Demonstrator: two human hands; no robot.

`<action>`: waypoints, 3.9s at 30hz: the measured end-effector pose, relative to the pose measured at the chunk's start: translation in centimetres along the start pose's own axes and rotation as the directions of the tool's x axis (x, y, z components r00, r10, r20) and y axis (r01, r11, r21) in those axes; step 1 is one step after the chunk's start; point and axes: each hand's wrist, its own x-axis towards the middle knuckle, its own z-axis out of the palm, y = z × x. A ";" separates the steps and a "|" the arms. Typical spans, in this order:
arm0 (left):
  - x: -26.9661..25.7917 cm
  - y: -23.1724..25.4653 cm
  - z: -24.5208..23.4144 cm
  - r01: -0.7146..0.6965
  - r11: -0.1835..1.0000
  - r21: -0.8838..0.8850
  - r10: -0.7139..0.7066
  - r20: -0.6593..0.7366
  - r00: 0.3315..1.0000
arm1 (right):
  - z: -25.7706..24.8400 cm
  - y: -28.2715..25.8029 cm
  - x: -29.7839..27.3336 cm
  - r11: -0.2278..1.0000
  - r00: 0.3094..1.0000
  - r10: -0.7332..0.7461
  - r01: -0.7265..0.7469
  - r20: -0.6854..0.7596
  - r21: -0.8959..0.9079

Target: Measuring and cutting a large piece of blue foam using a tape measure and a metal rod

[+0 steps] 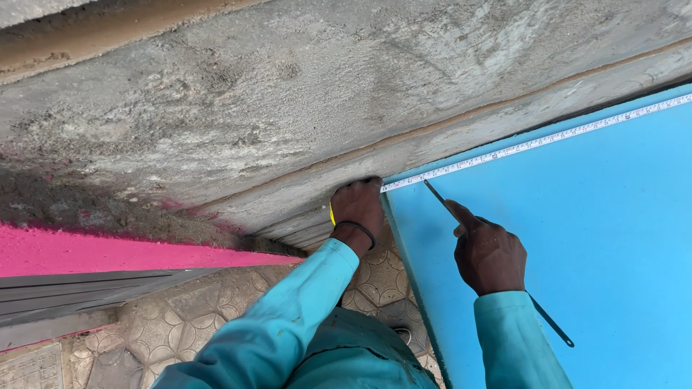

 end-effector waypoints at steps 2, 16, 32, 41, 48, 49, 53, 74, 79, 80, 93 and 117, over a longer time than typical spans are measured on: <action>0.0 -0.1 0.2 -0.002 1.000 -0.007 0.002 0.004 1.000 | 0.5 0.1 0.4 1.000 1.000 -0.001 0.001 0.004 -0.028; 0.3 -0.4 1.1 0.024 1.000 -0.001 -0.024 0.035 0.999 | -1.4 1.8 -1.3 0.997 0.993 0.035 -0.026 0.115 -0.077; 0.4 -0.7 0.9 0.039 0.998 -0.039 -0.037 0.069 0.997 | -1.1 6.6 -7.9 0.938 0.946 0.313 -0.322 0.086 0.127; 0.3 -1.4 0.0 -0.020 1.000 0.011 0.019 0.068 0.998 | 13.4 8.8 -20.8 0.825 0.832 0.518 -0.426 -0.197 0.372; 0.2 -1.6 -0.6 -0.106 0.994 0.012 0.105 0.064 0.992 | 18.4 4.2 -20.6 0.873 0.867 0.487 -0.488 0.105 -0.015; 0.1 -1.2 -1.4 -0.069 0.997 0.023 0.066 0.106 0.992 | 18.5 3.7 -20.2 0.871 0.866 0.491 -0.490 0.096 -0.035; -0.1 -0.7 -2.4 -0.026 1.000 0.008 0.025 0.139 0.990 | 18.6 3.7 -19.7 0.901 0.901 0.434 -0.434 0.000 -0.005; -14.1 5.2 -4.0 -0.025 0.994 -0.107 0.044 0.181 0.982 | 14.5 13.7 -33.3 0.930 0.917 0.366 -0.352 0.157 -0.110; -16.0 4.0 -0.1 -0.048 0.991 -0.125 0.062 0.113 0.992 | 16.3 14.0 -34.6 0.963 0.962 0.268 -0.268 0.055 -0.006; -16.0 4.1 -0.1 -0.033 0.991 -0.126 0.046 0.103 0.994 | 16.1 14.0 -34.5 0.967 0.967 0.253 -0.254 0.034 0.026; -16.2 14.0 -2.5 0.100 0.766 -0.635 0.259 0.447 0.856 | 10.8 16.6 -34.5 0.898 0.910 0.389 -0.340 -0.142 0.280; -18.2 26.2 2.8 0.177 0.684 -0.708 0.386 0.557 0.735 | 9.6 20.1 -30.4 0.840 0.817 0.525 -0.452 -0.239 0.300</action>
